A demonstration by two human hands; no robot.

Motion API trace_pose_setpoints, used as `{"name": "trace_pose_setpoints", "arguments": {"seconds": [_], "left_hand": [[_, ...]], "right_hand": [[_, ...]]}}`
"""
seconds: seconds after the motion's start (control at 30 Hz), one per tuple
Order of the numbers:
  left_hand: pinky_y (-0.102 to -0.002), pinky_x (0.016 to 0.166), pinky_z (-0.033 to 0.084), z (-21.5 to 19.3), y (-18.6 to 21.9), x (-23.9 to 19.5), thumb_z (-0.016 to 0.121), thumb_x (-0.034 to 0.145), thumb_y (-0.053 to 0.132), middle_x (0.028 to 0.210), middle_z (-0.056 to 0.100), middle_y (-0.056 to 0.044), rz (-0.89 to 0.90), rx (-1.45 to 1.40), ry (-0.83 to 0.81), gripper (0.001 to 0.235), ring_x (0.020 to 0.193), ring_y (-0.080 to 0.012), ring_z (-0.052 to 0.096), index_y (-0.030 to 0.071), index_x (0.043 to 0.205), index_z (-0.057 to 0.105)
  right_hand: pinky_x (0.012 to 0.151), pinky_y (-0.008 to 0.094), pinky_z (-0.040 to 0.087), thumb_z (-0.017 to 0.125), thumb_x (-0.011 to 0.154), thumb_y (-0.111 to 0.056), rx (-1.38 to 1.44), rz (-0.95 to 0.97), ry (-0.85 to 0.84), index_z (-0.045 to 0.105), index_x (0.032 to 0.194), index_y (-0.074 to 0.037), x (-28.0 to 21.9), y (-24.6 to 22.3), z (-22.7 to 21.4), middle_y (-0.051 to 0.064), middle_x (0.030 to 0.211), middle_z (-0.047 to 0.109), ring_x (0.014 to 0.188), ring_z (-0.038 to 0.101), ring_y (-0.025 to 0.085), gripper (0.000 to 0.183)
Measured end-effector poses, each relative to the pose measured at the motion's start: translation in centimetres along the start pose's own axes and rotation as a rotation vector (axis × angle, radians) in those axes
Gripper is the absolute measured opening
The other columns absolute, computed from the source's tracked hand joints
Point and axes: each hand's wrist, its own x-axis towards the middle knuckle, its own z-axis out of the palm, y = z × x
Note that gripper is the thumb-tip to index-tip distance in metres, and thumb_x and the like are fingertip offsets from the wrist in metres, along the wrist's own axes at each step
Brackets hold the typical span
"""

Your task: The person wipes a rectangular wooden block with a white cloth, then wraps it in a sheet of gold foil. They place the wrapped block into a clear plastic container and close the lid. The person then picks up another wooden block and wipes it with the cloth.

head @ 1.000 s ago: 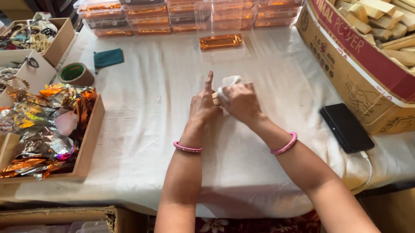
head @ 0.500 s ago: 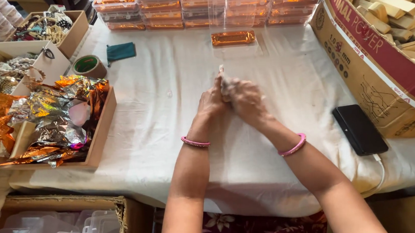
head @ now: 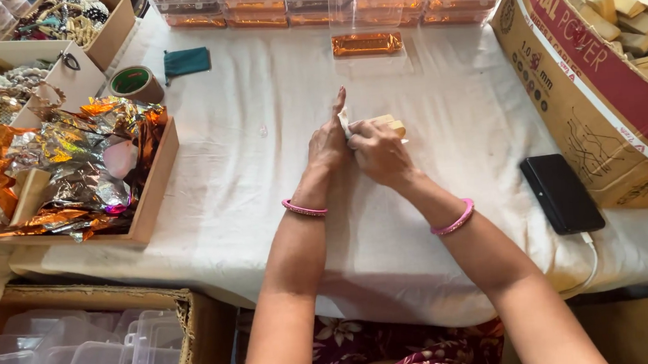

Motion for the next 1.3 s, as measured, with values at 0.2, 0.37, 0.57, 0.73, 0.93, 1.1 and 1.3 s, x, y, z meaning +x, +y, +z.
{"name": "trace_pose_setpoints", "arguments": {"seconds": [0.2, 0.37, 0.57, 0.73, 0.93, 1.1, 1.3], "left_hand": [[-0.042, 0.090, 0.059, -3.8, 3.7, -2.0, 0.101, 0.054, 0.042, 0.109, 0.076, -0.009, 0.050, -0.145, 0.005, 0.147, 0.102, -0.0303, 0.074, 0.032, 0.162, 0.002], [-0.041, 0.092, 0.059, -3.5, 3.4, -1.7, 0.102, 0.052, 0.039, 0.110, 0.075, -0.008, 0.068, -0.144, -0.010, 0.147, 0.101, -0.0298, 0.074, 0.031, 0.162, 0.004], [-0.038, 0.093, 0.058, -3.0, 3.4, -1.8, 0.097, 0.059, 0.036, 0.111, 0.076, -0.009, 0.018, -0.196, -0.011, 0.137, 0.099, -0.0294, 0.074, 0.028, 0.162, 0.007], [-0.038, 0.090, 0.061, -5.2, 4.7, -3.7, 0.092, 0.066, 0.037, 0.109, 0.076, -0.012, -0.081, -0.098, -0.020, 0.121, 0.096, -0.0298, 0.075, 0.034, 0.163, 0.020], [-0.043, 0.074, 0.058, -13.7, -1.1, -1.9, 0.086, 0.074, 0.059, 0.099, 0.071, -0.010, 0.363, 0.499, 0.201, 0.081, 0.089, -0.0252, 0.069, 0.025, 0.139, 0.054], [-0.045, 0.073, 0.054, -29.9, -7.0, -4.9, 0.079, 0.077, 0.061, 0.101, 0.070, -0.009, -0.044, 0.948, 0.393, 0.070, 0.091, -0.0237, 0.066, 0.014, 0.127, 0.065], [-0.053, 0.096, 0.048, -38.7, -14.6, -14.0, 0.059, 0.092, 0.071, 0.122, 0.068, -0.016, -0.325, 0.654, 0.459, 0.076, 0.117, -0.0300, 0.062, 0.010, 0.137, 0.062]], "right_hand": [[0.079, 0.046, 0.054, 0.065, 0.081, 0.001, 0.021, 0.261, 0.071, 0.069, 0.081, -0.003, -1.6, 7.0, -1.2, 0.015, 0.092, 0.066, 0.088, 0.065, 0.037, 0.006], [0.084, 0.046, 0.055, 0.062, 0.088, 0.002, -0.068, 0.301, 0.185, 0.069, 0.088, -0.002, -2.0, 8.1, -1.9, 0.015, 0.100, 0.068, 0.095, 0.067, 0.037, 0.008], [0.089, 0.045, 0.055, 0.063, 0.093, -0.007, -0.190, -0.147, 0.022, 0.072, 0.106, -0.003, -1.1, 4.7, -0.7, 0.016, 0.123, 0.071, 0.106, 0.069, 0.035, 0.016], [0.098, 0.045, 0.056, 0.060, 0.103, -0.007, -0.306, 0.023, -0.013, 0.073, 0.124, -0.006, -3.7, 9.6, 1.4, 0.014, 0.126, 0.071, 0.109, 0.070, 0.034, 0.025], [0.084, 0.047, 0.055, 0.062, 0.098, -0.004, -0.171, 0.463, 0.094, 0.079, 0.105, -0.010, -5.8, 14.6, 2.8, 0.016, 0.110, 0.073, 0.095, 0.069, 0.039, 0.019], [0.100, 0.053, 0.040, 0.063, 0.101, -0.007, -0.119, 0.528, 0.111, 0.077, 0.109, -0.012, -4.2, 11.9, 2.2, 0.014, 0.119, 0.072, 0.112, 0.066, 0.034, 0.017], [0.111, 0.050, 0.032, 0.076, 0.090, -0.015, -0.544, 0.218, 0.346, 0.075, 0.115, -0.008, -0.2, 4.9, -2.3, 0.019, 0.140, 0.064, 0.133, 0.057, 0.033, 0.026]]}}
